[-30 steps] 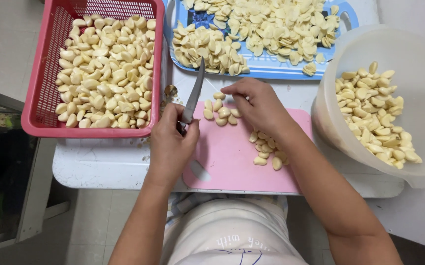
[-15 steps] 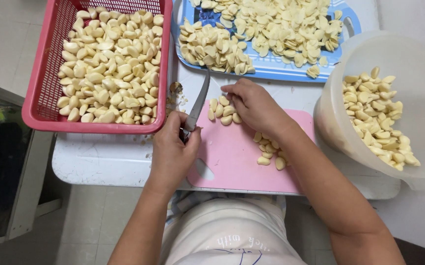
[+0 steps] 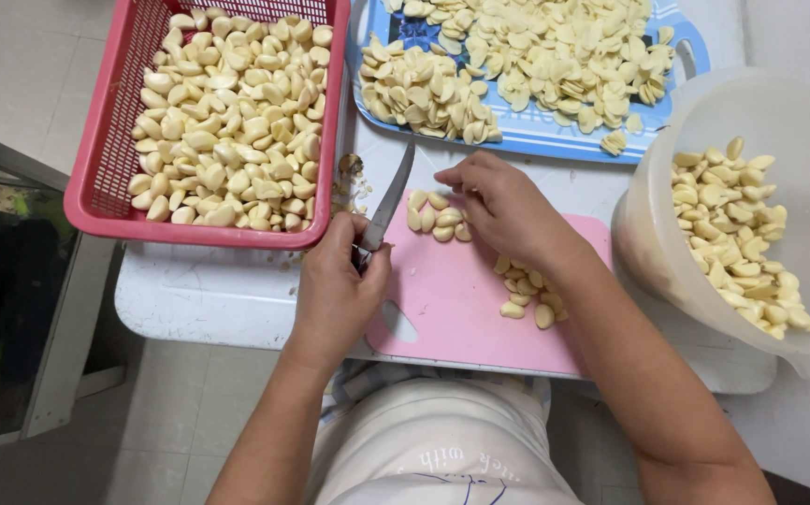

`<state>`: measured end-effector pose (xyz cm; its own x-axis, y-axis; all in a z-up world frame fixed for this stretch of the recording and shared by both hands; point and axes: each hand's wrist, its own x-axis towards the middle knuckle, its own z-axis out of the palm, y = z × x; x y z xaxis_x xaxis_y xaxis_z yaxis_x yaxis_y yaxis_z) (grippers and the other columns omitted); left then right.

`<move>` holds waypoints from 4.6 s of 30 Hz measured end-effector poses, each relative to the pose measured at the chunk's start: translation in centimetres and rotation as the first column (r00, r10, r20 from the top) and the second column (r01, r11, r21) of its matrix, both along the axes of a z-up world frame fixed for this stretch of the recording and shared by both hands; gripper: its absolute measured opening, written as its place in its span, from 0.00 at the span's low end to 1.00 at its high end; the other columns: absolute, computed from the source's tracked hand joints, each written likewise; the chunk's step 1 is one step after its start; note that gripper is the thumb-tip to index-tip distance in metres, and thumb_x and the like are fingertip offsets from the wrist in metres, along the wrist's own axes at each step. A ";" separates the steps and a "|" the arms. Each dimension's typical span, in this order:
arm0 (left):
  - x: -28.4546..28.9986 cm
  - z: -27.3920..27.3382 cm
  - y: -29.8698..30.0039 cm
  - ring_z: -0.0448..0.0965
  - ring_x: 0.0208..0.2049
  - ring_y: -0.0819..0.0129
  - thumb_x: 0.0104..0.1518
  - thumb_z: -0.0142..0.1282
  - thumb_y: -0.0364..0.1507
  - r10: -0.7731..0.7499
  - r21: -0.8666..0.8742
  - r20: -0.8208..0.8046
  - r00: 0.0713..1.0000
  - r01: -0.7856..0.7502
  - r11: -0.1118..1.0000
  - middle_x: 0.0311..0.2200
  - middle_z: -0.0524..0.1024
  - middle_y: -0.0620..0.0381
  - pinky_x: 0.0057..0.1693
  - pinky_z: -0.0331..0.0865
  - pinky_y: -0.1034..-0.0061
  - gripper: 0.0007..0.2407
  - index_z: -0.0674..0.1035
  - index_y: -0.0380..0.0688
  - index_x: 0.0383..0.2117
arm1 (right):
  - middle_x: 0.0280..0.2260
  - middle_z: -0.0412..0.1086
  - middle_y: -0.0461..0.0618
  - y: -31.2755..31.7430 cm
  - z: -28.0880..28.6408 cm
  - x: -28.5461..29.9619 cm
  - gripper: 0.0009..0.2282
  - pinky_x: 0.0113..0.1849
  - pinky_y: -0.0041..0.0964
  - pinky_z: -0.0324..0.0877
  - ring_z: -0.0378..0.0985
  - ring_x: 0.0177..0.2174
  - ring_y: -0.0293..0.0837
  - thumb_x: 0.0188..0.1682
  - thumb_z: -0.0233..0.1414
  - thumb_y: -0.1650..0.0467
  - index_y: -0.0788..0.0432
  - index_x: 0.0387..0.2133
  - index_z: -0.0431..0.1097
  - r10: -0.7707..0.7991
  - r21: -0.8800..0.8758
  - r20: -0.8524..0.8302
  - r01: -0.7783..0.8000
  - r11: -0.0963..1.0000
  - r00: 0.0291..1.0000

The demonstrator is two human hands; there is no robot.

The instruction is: Slicing peeled garlic cloves into thin pieces on a cutting board using a knife.

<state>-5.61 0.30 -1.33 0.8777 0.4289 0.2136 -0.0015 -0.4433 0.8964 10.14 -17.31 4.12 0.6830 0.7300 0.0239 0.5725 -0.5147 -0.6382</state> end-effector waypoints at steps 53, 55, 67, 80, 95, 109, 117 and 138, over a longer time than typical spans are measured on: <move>-4.1 2.3 -0.3 0.83 0.25 0.48 0.70 0.45 0.44 -0.180 0.253 -0.107 0.978 0.202 0.946 0.18 0.74 0.49 0.32 0.76 0.62 0.16 0.73 0.47 0.32 | 0.39 0.78 0.62 1.1 -4.7 -8.4 0.15 0.36 0.29 0.84 0.84 0.33 0.41 0.51 0.59 0.75 0.74 0.50 0.75 0.207 0.511 -0.814 0.500 0.699 0.542; -4.1 2.3 -0.3 0.83 0.24 0.48 0.71 0.44 0.45 -0.182 0.244 -0.107 0.978 0.203 0.948 0.18 0.73 0.50 0.32 0.76 0.63 0.17 0.73 0.47 0.30 | 0.40 0.78 0.62 1.1 -4.6 -8.4 0.15 0.36 0.29 0.84 0.84 0.33 0.41 0.51 0.59 0.75 0.73 0.50 0.75 0.206 0.510 -0.816 0.504 0.697 0.540; -4.1 3.0 -0.5 0.73 0.17 0.69 0.69 0.49 0.40 -0.295 -0.275 0.051 0.954 0.297 0.914 0.11 0.72 0.55 0.29 0.71 0.75 0.17 0.74 0.50 0.20 | 0.38 0.79 0.63 0.8 -5.6 -8.2 0.16 0.36 0.30 0.85 0.85 0.33 0.42 0.50 0.60 0.76 0.73 0.50 0.75 0.231 0.508 -0.834 0.534 0.676 0.502; -6.1 0.8 4.1 0.82 0.27 0.46 0.65 0.62 0.37 0.062 0.490 -0.167 0.984 0.028 0.872 0.24 0.76 0.50 0.33 0.74 0.58 0.08 0.81 0.48 0.33 | 0.39 0.75 0.56 -0.9 -2.6 -0.5 0.08 0.39 0.42 0.82 0.83 0.37 0.50 0.51 0.64 0.74 0.62 0.43 0.81 -0.164 0.327 -0.237 0.238 0.915 0.958; -6.8 -0.8 4.2 0.71 0.28 0.60 0.64 0.66 0.32 0.097 0.531 -0.194 0.976 0.021 0.847 0.29 0.72 0.59 0.31 0.64 0.62 0.14 0.71 0.44 0.26 | 0.39 0.78 0.48 -4.5 3.4 -0.3 0.09 0.40 0.38 0.74 0.81 0.37 0.43 0.56 0.53 0.69 0.56 0.45 0.80 -0.219 -0.134 -0.103 0.204 0.970 0.970; -5.1 1.4 0.5 0.81 0.31 0.58 0.65 0.59 0.34 -0.009 0.375 -0.185 0.983 0.079 0.924 0.39 0.82 0.54 0.36 0.71 0.61 0.12 0.77 0.42 0.48 | 0.34 0.68 0.42 -7.8 -0.2 -3.8 0.06 0.37 0.25 0.69 0.72 0.33 0.33 0.53 0.60 0.71 0.54 0.41 0.82 -0.331 0.108 -0.379 0.397 0.912 0.864; -5.2 0.6 -1.9 0.77 0.45 0.44 0.60 0.48 0.17 -0.341 0.257 -0.222 0.914 0.392 0.883 0.47 0.71 0.42 0.48 0.72 0.51 0.26 0.64 0.33 0.69 | 0.39 0.80 0.57 -10.3 -3.4 -7.2 0.07 0.38 0.32 0.83 0.84 0.33 0.42 0.46 0.62 0.80 0.66 0.37 0.76 -0.241 0.356 -0.670 0.589 0.725 0.702; -8.1 1.1 -5.0 0.78 0.25 0.31 0.59 0.48 0.26 -0.358 0.207 -0.593 0.721 0.566 0.798 0.37 0.73 0.45 0.30 0.69 0.36 0.31 0.59 0.50 0.74 | 0.27 0.75 0.44 -5.0 -4.8 -11.1 0.05 0.29 0.23 0.73 0.73 0.27 0.34 0.48 0.61 0.80 0.59 0.30 0.75 -0.263 0.321 0.104 0.218 0.922 0.959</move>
<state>-13.75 -4.70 -0.26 0.9611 -0.0754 -0.2658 0.1060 -0.7879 0.6066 -0.98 -22.28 -0.65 0.8101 0.4860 0.3279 0.5518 -0.4432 -0.7065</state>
